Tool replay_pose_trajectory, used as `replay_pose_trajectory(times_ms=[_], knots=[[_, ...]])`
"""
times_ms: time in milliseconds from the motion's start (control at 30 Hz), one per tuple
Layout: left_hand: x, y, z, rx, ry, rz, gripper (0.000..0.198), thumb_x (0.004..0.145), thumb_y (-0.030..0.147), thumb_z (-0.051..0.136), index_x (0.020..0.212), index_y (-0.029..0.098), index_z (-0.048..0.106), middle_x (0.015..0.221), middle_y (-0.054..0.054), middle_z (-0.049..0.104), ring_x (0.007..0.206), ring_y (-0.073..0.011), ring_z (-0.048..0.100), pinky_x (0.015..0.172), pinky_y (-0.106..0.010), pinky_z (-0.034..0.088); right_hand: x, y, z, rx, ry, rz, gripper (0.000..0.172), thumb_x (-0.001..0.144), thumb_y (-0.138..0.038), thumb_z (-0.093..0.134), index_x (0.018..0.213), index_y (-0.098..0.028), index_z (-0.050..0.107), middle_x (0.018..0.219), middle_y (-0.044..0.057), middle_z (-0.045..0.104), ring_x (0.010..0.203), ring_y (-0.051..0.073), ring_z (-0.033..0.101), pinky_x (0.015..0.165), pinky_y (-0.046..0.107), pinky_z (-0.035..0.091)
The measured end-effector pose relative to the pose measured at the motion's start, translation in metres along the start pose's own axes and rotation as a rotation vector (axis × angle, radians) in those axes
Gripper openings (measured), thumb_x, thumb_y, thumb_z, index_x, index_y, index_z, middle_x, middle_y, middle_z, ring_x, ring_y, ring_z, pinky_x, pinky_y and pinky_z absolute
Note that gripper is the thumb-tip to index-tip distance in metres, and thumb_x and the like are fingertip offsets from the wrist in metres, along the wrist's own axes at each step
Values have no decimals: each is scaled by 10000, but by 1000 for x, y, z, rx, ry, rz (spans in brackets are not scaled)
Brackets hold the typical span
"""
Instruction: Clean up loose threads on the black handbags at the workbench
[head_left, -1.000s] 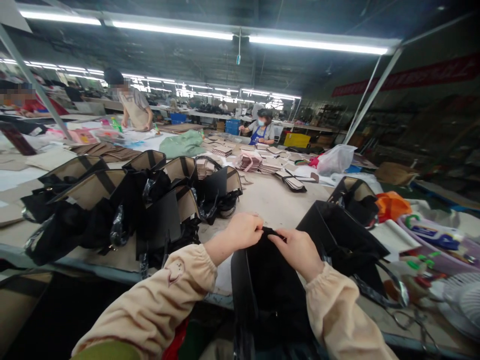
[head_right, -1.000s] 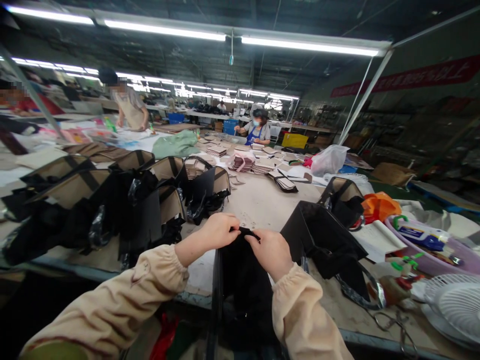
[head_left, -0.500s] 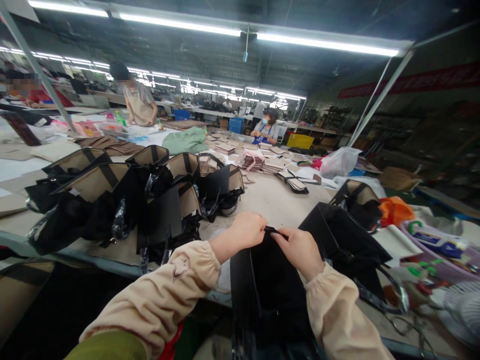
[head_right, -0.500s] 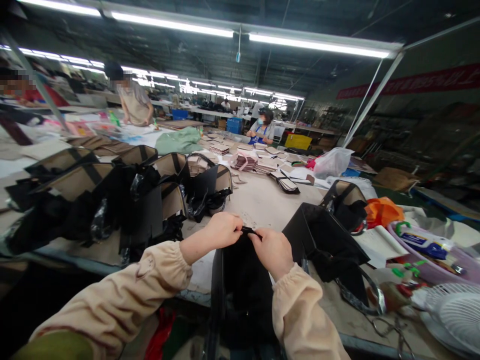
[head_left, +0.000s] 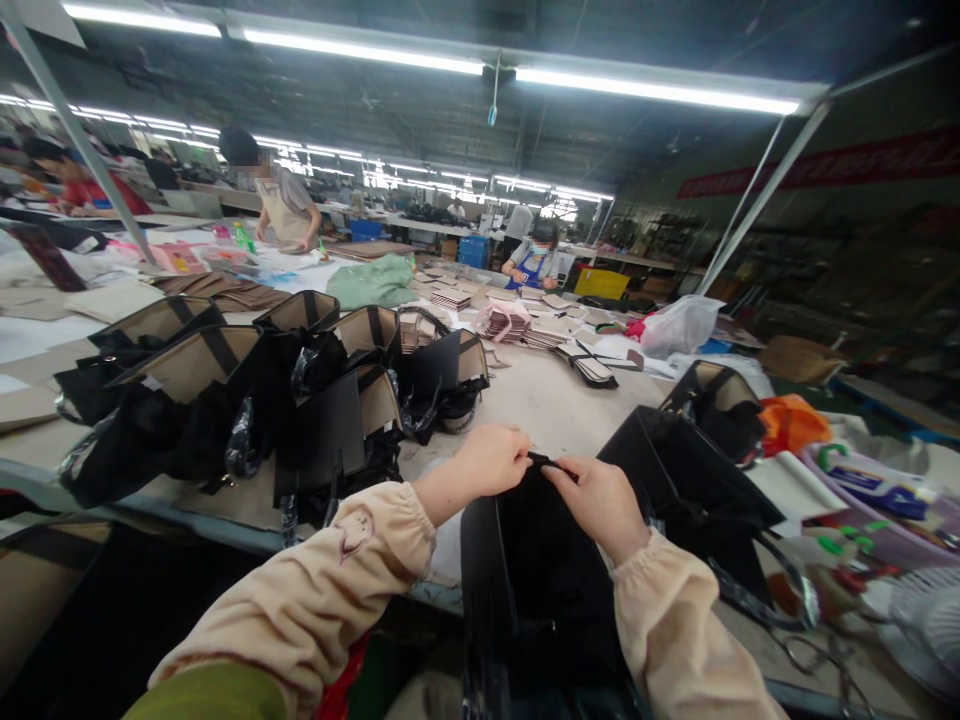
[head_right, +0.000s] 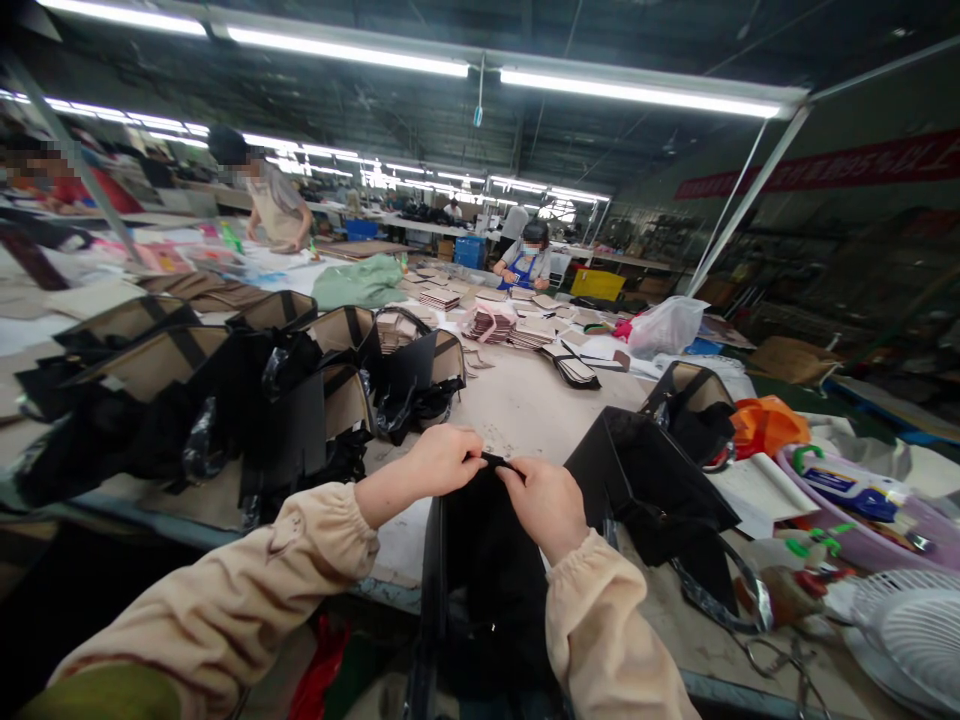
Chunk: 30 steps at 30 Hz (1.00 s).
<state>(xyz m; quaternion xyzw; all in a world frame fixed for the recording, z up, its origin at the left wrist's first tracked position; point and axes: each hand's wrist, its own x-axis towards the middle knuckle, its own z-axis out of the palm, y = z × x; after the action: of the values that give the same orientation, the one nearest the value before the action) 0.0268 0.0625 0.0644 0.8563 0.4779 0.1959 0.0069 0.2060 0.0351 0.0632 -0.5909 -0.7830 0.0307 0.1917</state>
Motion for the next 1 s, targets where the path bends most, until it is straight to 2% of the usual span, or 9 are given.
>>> replay_pose_trajectory(times_ms=[500,733,1000], knots=[[4,8,-2,8,-41,-87,201,765,310,527,717,181,674,773,-56,678,733,-195,617,635,-282,443,3,-4,-2,-74,8,26,325,849,-381,458,632,-229,646,664,2,670,600,128,580,547,239,320],[4,5,2,-19,-16,-58,177,744,302,537,681,197,665,748,-29,672,703,-180,604,594,-267,418,3,2,0,-7,-12,39,270,838,-392,476,715,-267,680,734,-14,695,672,137,615,587,228,355],[4,0,5,-92,-15,-43,174,728,289,537,695,196,680,750,-27,667,702,-158,595,625,-249,419,2,1,-4,51,-44,50,231,823,-375,501,773,-283,706,765,-14,707,704,149,629,615,231,385]])
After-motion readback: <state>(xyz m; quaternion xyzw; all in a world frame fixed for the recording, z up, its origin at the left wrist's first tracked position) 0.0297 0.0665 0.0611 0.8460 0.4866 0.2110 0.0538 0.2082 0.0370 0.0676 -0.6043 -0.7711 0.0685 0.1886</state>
